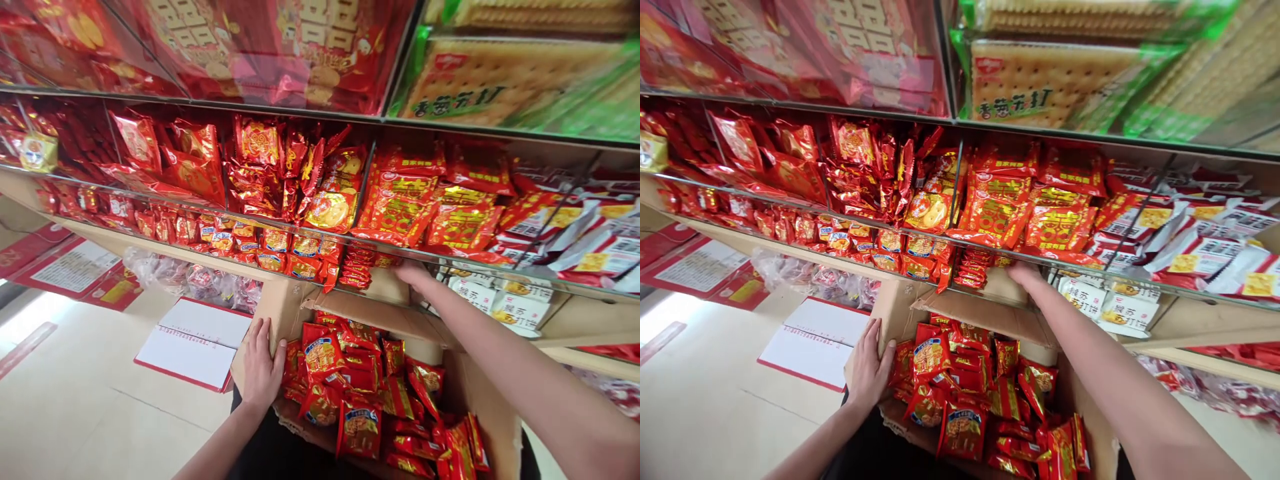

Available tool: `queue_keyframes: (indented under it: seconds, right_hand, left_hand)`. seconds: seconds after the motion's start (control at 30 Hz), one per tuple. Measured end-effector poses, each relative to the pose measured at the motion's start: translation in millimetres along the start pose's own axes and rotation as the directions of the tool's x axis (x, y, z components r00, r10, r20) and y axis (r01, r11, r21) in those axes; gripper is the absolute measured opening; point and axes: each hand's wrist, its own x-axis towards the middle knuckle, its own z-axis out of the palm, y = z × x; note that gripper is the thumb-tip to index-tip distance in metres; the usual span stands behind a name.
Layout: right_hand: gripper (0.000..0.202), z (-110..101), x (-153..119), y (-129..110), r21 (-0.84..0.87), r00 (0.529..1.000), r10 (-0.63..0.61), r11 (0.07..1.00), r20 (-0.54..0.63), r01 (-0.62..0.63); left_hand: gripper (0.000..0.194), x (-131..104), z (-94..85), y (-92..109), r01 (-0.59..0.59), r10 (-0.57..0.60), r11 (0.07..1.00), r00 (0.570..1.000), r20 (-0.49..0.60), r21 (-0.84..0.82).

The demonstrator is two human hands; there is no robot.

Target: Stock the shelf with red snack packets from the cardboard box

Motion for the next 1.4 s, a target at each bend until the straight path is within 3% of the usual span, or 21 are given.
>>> queue_keyframes:
  seconds: [0.13, 0.2, 0.27, 0.33, 0.4, 0.5, 0.6, 0.7, 0.77, 0.87, 0.97, 1.03, 1.13, 1.27, 1.33, 1.4]
  right_hand:
    - [0.049, -39, -58, -5, 0.013, 0.998, -0.044, 0.999, 0.046, 0.043]
    - [0.043, -55, -107, -1, 0.063, 0.978, -0.21, 0.975, -0.015, 0.211]
    - [0.028, -61, -162, 7, 0.081, 0.923, -0.364, 0.924, -0.121, 0.375]
    - [0.025, -55, -214, 22, 0.064, 0.891, -0.427, 0.896, -0.152, 0.44]
    - [0.026, -37, -254, 39, 0.047, 0.9, -0.426, 0.901, -0.094, 0.432]
    - [0.04, -2, -289, 61, -0.023, 0.918, -0.395, 0.918, 0.011, 0.396]
    - [0.036, 22, -298, 70, -0.084, 0.933, -0.358, 0.929, 0.036, 0.36]
    - [0.029, 24, -296, 67, -0.05, 0.951, -0.307, 0.95, 0.038, 0.309]
    - [0.027, 18, -293, 63, -0.006, 0.95, -0.307, 0.952, 0.06, 0.308]
    - [0.022, 8, -289, 60, 0.028, 0.937, -0.329, 0.944, 0.115, 0.328]
    - [0.019, 5, -288, 62, 0.049, 0.925, -0.35, 0.937, 0.146, 0.346]
    - [0.019, 5, -289, 65, 0.078, 0.919, -0.366, 0.93, 0.144, 0.358]
    - [0.02, 4, -288, 70, 0.172, 0.928, -0.348, 0.93, 0.131, 0.324]
    - [0.036, -1, -277, 74, 0.304, 0.992, -0.094, 0.95, 0.085, 0.063]
    - [0.043, -4, -263, 74, 0.291, 0.995, 0.011, 0.956, 0.098, -0.039]
    - [0.041, -3, -244, 70, 0.189, 0.992, 0.033, 0.98, 0.125, -0.056]
  left_hand:
    - [0.055, 3, 1.5, -1, -0.01, 0.011, 1.0, 1.0, -0.01, 0.008]
    - [0.056, 3, 1.1, 0, -0.01, 0.01, 1.0, 1.0, -0.007, 0.001]
    - [0.056, 4, 0.1, 2, -0.012, 0.012, 1.0, 1.0, -0.001, -0.011]
    - [0.057, 4, -0.8, 4, -0.005, 0.005, 1.0, 1.0, 0.012, -0.018]
    - [0.058, 5, -1.1, 5, 0.005, -0.004, 1.0, 1.0, 0.028, -0.022]
    - [0.059, 6, -1.4, 8, 0.013, -0.012, 1.0, 0.999, 0.045, -0.022]
    - [0.06, 2, -4.2, 17, -0.053, 0.053, 0.999, 0.999, -0.003, 0.004]
    - [0.062, -9, -9.8, 38, -0.275, 0.276, 0.961, 0.96, -0.057, 0.024]
    - [0.06, -16, -12.2, 55, -0.441, 0.441, 0.897, 0.897, -0.02, 0.014]
    - [0.052, -20, -9.8, 82, -0.623, 0.619, 0.782, 0.774, 0.133, -0.016]
    - [0.047, -15, -1.0, 103, -0.727, 0.688, 0.687, 0.641, 0.342, -0.02]
    - [0.048, -10, 5.5, 112, -0.754, 0.675, 0.657, 0.593, 0.439, 0.008]
    - [0.044, -7, 12.2, 118, -0.749, 0.642, 0.661, 0.591, 0.488, 0.037]
    - [0.037, -8, 13.6, 112, -0.715, 0.617, 0.698, 0.629, 0.472, 0.041]
    - [0.037, -10, 12.9, 108, -0.704, 0.606, 0.708, 0.645, 0.466, 0.053]
    - [0.037, -11, 12.6, 105, -0.7, 0.599, 0.711, 0.649, 0.469, 0.061]
